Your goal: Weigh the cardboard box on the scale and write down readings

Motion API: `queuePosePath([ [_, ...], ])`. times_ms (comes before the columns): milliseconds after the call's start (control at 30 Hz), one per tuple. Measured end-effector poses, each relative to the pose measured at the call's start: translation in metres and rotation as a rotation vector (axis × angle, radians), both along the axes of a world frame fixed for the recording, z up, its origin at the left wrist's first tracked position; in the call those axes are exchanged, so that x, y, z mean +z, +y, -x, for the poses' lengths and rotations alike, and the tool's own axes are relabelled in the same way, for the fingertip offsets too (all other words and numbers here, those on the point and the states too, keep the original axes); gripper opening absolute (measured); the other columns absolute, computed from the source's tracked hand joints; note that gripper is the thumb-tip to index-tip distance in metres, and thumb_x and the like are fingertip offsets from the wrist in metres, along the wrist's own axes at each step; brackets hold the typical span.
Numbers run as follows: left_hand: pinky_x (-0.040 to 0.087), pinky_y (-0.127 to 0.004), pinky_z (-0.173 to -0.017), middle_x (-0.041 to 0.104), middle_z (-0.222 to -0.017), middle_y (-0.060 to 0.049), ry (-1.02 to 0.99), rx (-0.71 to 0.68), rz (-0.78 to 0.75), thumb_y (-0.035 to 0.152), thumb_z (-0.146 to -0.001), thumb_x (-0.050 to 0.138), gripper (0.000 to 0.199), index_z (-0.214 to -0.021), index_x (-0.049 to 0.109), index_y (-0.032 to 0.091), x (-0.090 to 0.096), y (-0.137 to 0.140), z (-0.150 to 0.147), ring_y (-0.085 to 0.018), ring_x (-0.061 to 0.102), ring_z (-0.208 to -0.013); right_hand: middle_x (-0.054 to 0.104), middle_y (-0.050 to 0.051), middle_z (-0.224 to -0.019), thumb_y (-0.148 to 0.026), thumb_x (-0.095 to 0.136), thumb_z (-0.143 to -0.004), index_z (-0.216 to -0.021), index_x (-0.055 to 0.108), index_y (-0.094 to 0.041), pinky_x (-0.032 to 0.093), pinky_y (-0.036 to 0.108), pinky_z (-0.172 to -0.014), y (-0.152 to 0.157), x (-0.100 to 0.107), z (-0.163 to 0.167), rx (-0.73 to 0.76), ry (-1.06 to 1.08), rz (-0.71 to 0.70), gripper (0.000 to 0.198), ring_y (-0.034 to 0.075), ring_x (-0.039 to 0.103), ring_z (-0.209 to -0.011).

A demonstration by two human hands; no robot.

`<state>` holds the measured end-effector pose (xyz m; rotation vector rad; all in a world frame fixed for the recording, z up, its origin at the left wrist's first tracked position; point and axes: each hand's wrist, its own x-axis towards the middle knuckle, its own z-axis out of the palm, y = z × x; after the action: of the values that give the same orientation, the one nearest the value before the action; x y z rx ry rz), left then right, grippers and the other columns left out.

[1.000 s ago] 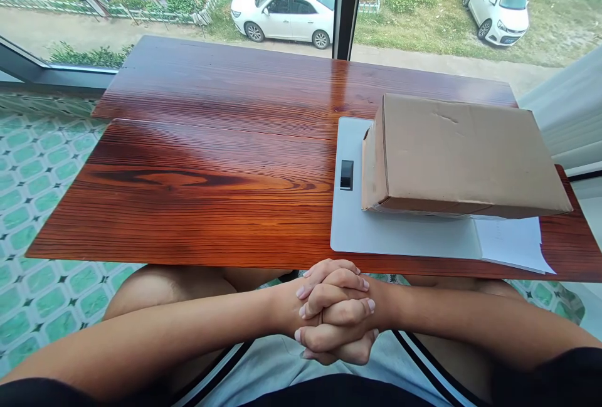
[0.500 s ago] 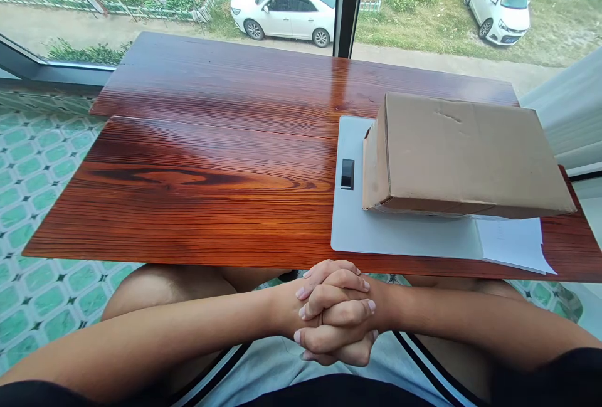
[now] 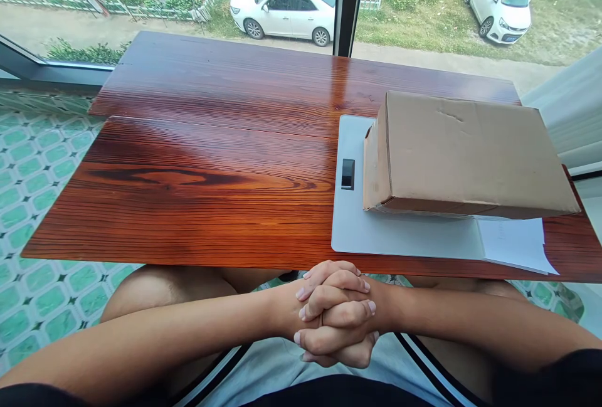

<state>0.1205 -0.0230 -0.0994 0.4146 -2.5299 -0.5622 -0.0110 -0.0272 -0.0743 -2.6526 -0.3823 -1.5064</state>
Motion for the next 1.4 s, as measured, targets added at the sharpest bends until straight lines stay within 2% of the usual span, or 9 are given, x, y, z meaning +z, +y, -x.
queuePosePath([
  [100,0.056,-0.029,-0.056,0.062,-0.109,-0.008,0.020,-0.005,0.054,0.043,-0.075,0.066,0.019,-0.090,0.066,0.030,-0.0012,-0.0014,-0.0003,-0.036,0.063,-0.106,0.070,0.008,-0.092,-0.033,0.084,-0.073,-0.105,0.067,-0.026,0.067,0.048,-0.063,-0.0002,0.0001,0.0011,-0.007,0.003,0.009,0.037,0.033,0.073,-0.085],
  [233,0.053,-0.026,-0.053,0.061,-0.109,-0.007,0.021,0.008,-0.006,0.042,-0.074,0.067,0.019,-0.089,0.066,0.030,-0.0026,-0.0010,-0.0001,-0.037,0.063,-0.107,0.071,0.008,-0.092,-0.033,0.083,-0.074,-0.105,0.067,-0.026,0.067,0.048,-0.063,-0.0013,-0.0006,0.0017,-0.004,0.001,0.031,0.035,0.033,0.073,-0.085],
  [400,0.053,-0.024,-0.054,0.062,-0.112,-0.007,0.021,0.003,0.041,0.040,-0.076,0.065,0.017,-0.090,0.066,0.031,-0.0036,-0.0009,0.0006,-0.036,0.063,-0.108,0.073,0.008,-0.091,-0.033,0.083,-0.074,-0.103,0.068,-0.025,0.066,0.048,-0.061,-0.0018,-0.0005,0.0008,0.004,-0.002,0.039,0.033,0.033,0.074,-0.084],
  [500,0.053,-0.024,-0.054,0.061,-0.113,-0.007,-0.008,0.008,0.000,0.040,-0.075,0.065,0.020,-0.093,0.067,0.032,-0.0047,-0.0020,0.0003,-0.037,0.062,-0.110,0.074,0.008,-0.092,-0.033,0.085,-0.073,-0.102,0.068,-0.026,0.066,0.049,-0.061,-0.0016,-0.0001,0.0014,0.007,0.005,0.032,0.035,0.034,0.073,-0.084],
  [633,0.056,-0.028,-0.056,0.061,-0.116,-0.008,-0.031,-0.028,0.011,0.041,-0.077,0.064,0.023,-0.098,0.068,0.033,-0.0061,-0.0033,0.0001,-0.040,0.062,-0.114,0.075,0.008,-0.094,-0.032,0.085,-0.074,-0.105,0.068,-0.025,0.066,0.050,-0.063,-0.0026,-0.0014,0.0036,0.017,0.019,0.026,0.036,0.034,0.073,-0.087],
  [867,0.060,-0.037,-0.065,0.063,-0.108,-0.008,0.053,-0.017,0.098,0.042,-0.075,0.066,0.025,-0.098,0.069,0.034,-0.0034,-0.0040,0.0012,-0.037,0.064,-0.103,0.074,0.009,-0.093,-0.033,0.083,-0.075,-0.102,0.070,-0.026,0.066,0.050,-0.063,-0.0040,-0.0045,0.0029,0.037,-0.007,0.022,0.031,0.035,0.073,-0.088],
  [1033,0.062,-0.039,-0.067,0.062,-0.115,-0.008,0.010,-0.026,0.080,0.045,-0.077,0.066,0.027,-0.101,0.070,0.034,-0.0035,-0.0040,-0.0001,-0.039,0.062,-0.109,0.073,0.008,-0.092,-0.033,0.080,-0.076,-0.098,0.070,-0.027,0.066,0.051,-0.061,-0.0032,-0.0037,0.0021,0.026,-0.005,0.010,0.024,0.034,0.073,-0.086],
  [1167,0.062,-0.038,-0.068,0.062,-0.121,-0.008,-0.046,-0.016,-0.004,0.045,-0.076,0.067,0.028,-0.102,0.071,0.035,-0.0078,-0.0051,-0.0006,-0.042,0.061,-0.117,0.073,0.008,-0.093,-0.031,0.080,-0.076,-0.097,0.071,-0.028,0.067,0.051,-0.064,-0.0043,-0.0030,0.0027,0.036,0.012,-0.014,0.023,0.034,0.074,-0.088],
  [1400,0.064,-0.042,-0.077,0.061,-0.131,-0.009,-0.132,-0.048,-0.041,0.051,-0.080,0.067,0.034,-0.110,0.071,0.035,-0.0065,-0.0079,-0.0035,-0.045,0.059,-0.125,0.070,0.008,-0.089,-0.033,0.082,-0.075,-0.107,0.068,-0.027,0.066,0.049,-0.061,0.0002,-0.0015,-0.0007,0.019,0.015,-0.053,0.035,0.034,0.074,-0.084],
])
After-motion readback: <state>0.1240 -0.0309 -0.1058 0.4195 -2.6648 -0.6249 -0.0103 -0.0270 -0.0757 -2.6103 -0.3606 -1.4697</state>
